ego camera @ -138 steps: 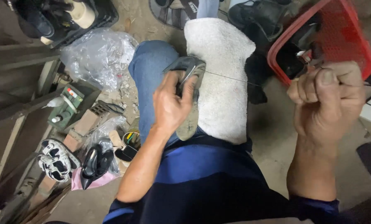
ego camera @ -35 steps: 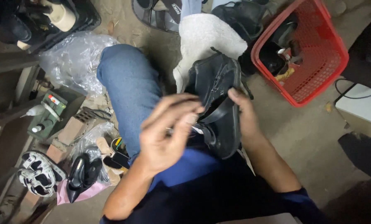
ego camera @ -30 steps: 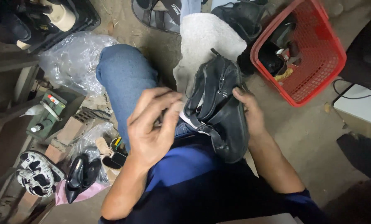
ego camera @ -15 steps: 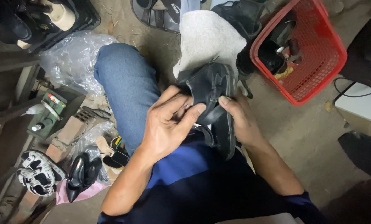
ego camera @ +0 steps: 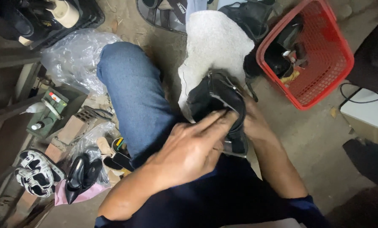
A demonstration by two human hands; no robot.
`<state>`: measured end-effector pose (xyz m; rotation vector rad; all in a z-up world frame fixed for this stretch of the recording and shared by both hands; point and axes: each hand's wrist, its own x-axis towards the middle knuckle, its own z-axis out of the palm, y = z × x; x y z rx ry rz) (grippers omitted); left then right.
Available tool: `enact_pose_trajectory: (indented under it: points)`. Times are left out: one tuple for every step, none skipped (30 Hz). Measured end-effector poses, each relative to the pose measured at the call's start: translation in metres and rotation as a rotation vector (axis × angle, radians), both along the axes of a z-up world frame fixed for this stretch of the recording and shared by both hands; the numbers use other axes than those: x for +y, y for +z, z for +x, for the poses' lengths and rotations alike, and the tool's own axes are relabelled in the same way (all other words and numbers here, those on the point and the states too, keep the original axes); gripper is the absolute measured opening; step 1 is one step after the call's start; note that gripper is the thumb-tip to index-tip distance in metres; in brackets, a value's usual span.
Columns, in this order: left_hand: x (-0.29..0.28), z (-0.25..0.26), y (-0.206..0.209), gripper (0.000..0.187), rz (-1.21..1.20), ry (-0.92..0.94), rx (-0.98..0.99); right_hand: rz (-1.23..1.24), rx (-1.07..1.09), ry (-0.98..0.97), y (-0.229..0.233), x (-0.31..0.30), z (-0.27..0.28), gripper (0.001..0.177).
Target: The person sits on the floor and sews a black sandal using a needle and thread. They repeatedly push the needle through the sandal strap and pull the thread to secure it, working on the shoe placed on their lap.
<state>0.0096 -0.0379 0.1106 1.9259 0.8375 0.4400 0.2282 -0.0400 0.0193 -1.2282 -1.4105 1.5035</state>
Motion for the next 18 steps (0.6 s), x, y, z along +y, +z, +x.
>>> enact_pose_trajectory:
  points:
    - [-0.002, -0.003, 0.001, 0.061, 0.0, 0.002, 0.002, -0.006, -0.002, 0.002, 0.0, 0.001, -0.001, 0.031]
    - [-0.004, -0.006, 0.002, 0.051, 0.053, 0.076, -0.013, -0.012, -0.005, 0.004, -0.001, 0.002, -0.002, 0.031]
    - [-0.005, -0.009, 0.002, 0.043, 0.105, 0.144, -0.032, -0.019, -0.009, 0.0, -0.001, 0.002, -0.002, 0.032]
    - [-0.004, -0.013, -0.001, 0.043, 0.103, 0.141, -0.032, -0.026, -0.014, -0.004, -0.002, 0.002, -0.002, 0.032]
    - [-0.004, -0.016, -0.004, 0.039, 0.169, 0.186, -0.007, -0.036, -0.02, -0.009, -0.003, 0.0, -0.002, 0.032]
    - [-0.003, -0.019, -0.007, 0.035, 0.234, 0.232, 0.018, -0.046, -0.026, -0.014, -0.003, -0.001, -0.001, 0.033]
    - [-0.005, -0.021, -0.011, 0.035, 0.233, 0.233, 0.018, -0.053, -0.031, -0.013, -0.005, -0.001, -0.001, 0.033]
    - [-0.007, -0.023, -0.015, 0.034, 0.246, 0.246, 0.037, -0.059, -0.036, -0.011, -0.006, 0.0, -0.002, 0.034]
    - [-0.01, -0.025, -0.018, 0.032, 0.259, 0.262, 0.058, -0.067, -0.039, -0.007, -0.007, 0.001, -0.003, 0.034]
    - [-0.01, -0.025, -0.018, 0.032, 0.257, 0.267, 0.06, -0.074, -0.043, -0.002, -0.011, 0.001, -0.004, 0.035]
    - [-0.01, -0.025, -0.018, 0.03, 0.267, 0.302, 0.03, -0.08, -0.047, 0.002, -0.014, 0.002, -0.004, 0.035]
    - [-0.009, -0.025, -0.018, 0.029, 0.276, 0.336, 0.0, -0.085, -0.052, 0.006, -0.017, 0.003, -0.004, 0.036]
    - [-0.008, -0.024, -0.018, 0.029, 0.277, 0.341, 0.001, -0.089, -0.057, 0.01, -0.027, 0.004, -0.004, 0.036]
    - [-0.006, -0.024, -0.019, 0.027, 0.283, 0.358, -0.002, -0.094, -0.062, 0.014, -0.038, 0.005, -0.004, 0.037]
    - [-0.005, -0.023, -0.019, 0.026, 0.289, 0.374, -0.005, -0.099, -0.067, 0.015, -0.048, 0.005, -0.004, 0.037]
    - [-0.005, -0.018, -0.024, 0.026, 0.289, 0.376, -0.005, -0.104, -0.072, 0.017, -0.096, -0.003, 0.009, 0.038]
    - [-0.005, -0.014, -0.028, 0.02, 0.367, 0.41, 0.096, -0.11, -0.077, 0.018, -0.141, -0.015, 0.025, 0.039]
    - [-0.005, -0.009, -0.033, 0.018, 0.445, 0.443, 0.197, -0.116, -0.081, 0.02, -0.183, -0.031, 0.044, 0.039]
